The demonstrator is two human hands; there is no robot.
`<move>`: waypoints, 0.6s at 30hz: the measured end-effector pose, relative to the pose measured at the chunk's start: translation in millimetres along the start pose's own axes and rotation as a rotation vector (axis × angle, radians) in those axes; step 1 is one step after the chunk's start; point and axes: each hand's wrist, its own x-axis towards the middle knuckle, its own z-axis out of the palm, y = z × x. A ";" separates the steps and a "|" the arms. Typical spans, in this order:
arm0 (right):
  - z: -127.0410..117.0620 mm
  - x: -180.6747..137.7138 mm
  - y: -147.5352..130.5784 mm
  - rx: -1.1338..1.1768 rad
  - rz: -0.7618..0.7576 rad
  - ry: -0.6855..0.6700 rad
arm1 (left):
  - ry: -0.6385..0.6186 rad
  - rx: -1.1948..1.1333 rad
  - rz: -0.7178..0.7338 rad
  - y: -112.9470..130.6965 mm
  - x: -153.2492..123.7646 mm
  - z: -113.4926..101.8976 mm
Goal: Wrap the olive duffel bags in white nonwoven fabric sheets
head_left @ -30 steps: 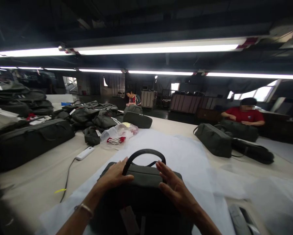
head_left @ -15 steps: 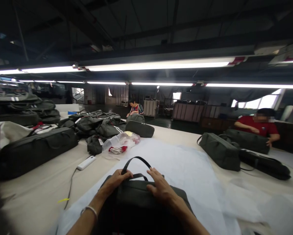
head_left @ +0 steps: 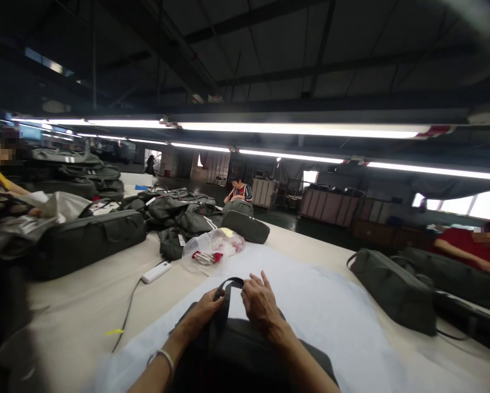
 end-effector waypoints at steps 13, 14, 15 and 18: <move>34.8 8.6 -17.9 0.208 0.137 -0.013 | -0.094 -0.039 0.093 0.6 -5.5 3.4; 34.8 10.8 -16.5 0.356 0.176 -0.006 | -0.089 -0.034 0.091 1.2 -6.6 3.1; 32.9 13.1 -15.6 0.549 0.208 -0.019 | -0.087 -0.027 0.086 1.8 -7.8 2.7; 17.8 17.7 -21.1 1.215 0.277 -0.087 | -0.090 -0.002 0.046 4.3 -10.9 1.5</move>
